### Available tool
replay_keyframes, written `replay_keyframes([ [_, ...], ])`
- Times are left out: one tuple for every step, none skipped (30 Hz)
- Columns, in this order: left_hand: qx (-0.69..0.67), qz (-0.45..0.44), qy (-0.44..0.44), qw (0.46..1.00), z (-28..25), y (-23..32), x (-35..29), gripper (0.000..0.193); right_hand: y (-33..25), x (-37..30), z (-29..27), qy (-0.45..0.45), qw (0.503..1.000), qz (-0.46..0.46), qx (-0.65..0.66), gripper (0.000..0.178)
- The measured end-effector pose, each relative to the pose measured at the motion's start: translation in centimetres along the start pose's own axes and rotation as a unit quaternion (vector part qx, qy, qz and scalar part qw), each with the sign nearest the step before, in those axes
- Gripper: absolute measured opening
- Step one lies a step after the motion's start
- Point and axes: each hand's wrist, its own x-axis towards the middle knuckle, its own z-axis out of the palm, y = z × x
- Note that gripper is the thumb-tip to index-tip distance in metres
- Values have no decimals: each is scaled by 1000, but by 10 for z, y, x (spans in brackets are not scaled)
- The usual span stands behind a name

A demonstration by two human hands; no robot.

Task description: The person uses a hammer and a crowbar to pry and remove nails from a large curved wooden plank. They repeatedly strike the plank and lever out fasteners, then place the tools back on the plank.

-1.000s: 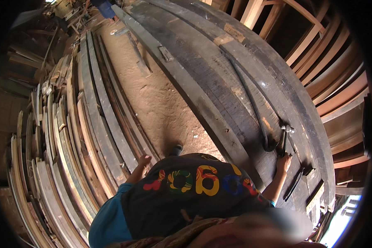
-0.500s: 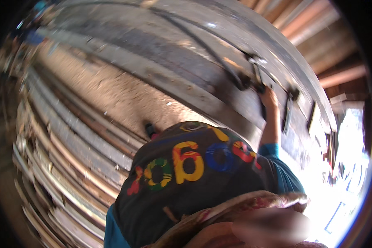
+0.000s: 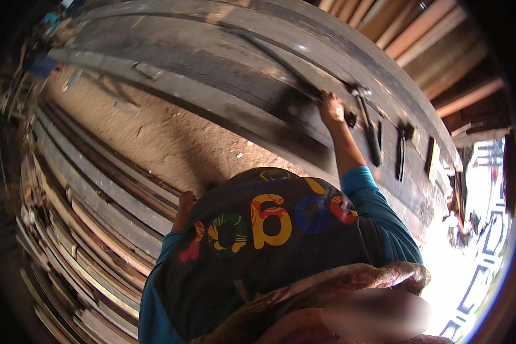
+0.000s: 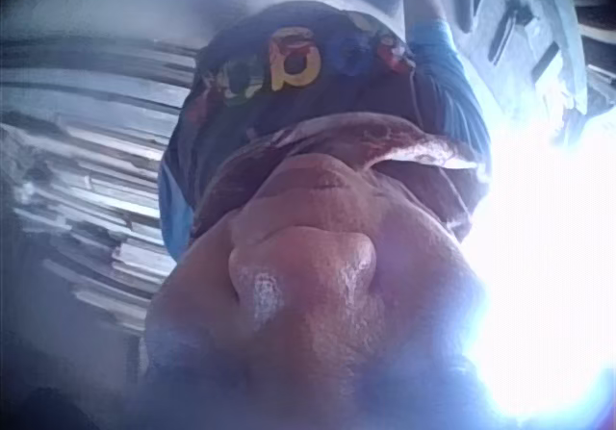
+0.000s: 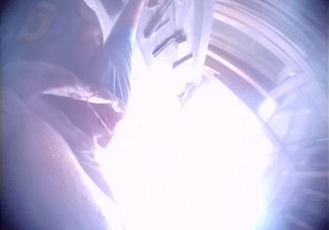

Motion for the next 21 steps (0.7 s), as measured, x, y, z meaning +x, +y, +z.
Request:
replay_keyframes([
  [78,36,17,996,1,-5,-2,34,3,11,7,-1,1000,8,6,39],
  [124,45,27,991,5,-3,-7,34,20,19,20,-2,1000,24,12,37],
  [134,35,37,990,4,-8,-15,34,30,24,28,27,1000,13,-4,35],
  [126,13,48,991,-1,-20,-27,33,33,24,35,53,998,2,-18,33],
  [129,-12,58,990,-11,-28,-42,33,30,19,34,27,999,24,5,34],
  [117,-38,71,990,-20,-47,-55,33,18,21,21,6,999,35,22,35],
  [118,-62,77,988,-31,-54,-70,33,19,17,12,5,998,56,15,37],
  [107,-88,82,987,-39,-71,-81,33,10,17,2,4,998,69,0,40],
  [103,-115,94,984,-55,-79,-98,33,1,14,-16,-11,996,81,22,42],
  [94,-140,97,981,-64,-94,-108,33,-9,7,-32,-25,995,95,34,45],
  [85,-160,103,978,-73,-103,-115,33,-11,1,-38,2,996,67,52,46],
  [76,-179,105,975,-83,-110,-122,33,-1,-2,-35,-14,995,38,86,47],
  [67,-194,109,973,-92,-114,-126,33,-3,-15,-42,-14,984,14,179,45],
  [55,-204,113,971,-100,-117,-128,34,-5,-26,-49,-24,975,0,222,37],
  [44,-210,114,970,-108,-114,-126,34,-5,-37,-58,-45,962,-23,267,31],
  [31,-212,120,969,-116,-111,-120,34,-31,-56,-85,-34,973,-36,226,28],
  [21,-209,118,971,-123,-105,-110,34,-46,-74,-114,-48,991,-7,122,25],
  [-2,-205,125,971,-128,-101,-102,35,-80,-82,-141,-64,995,-5,82,24],
  [-23,-197,132,971,-133,-91,-92,35,-115,-91,-170,-77,996,-2,45,23],
  [-48,-186,135,972,-137,-78,-79,35,-137,-97,-193,-87,996,3,7,21],
  [-70,-173,135,973,-139,-60,-63,36,-144,-99,-210,-103,995,3,-1,22],
])
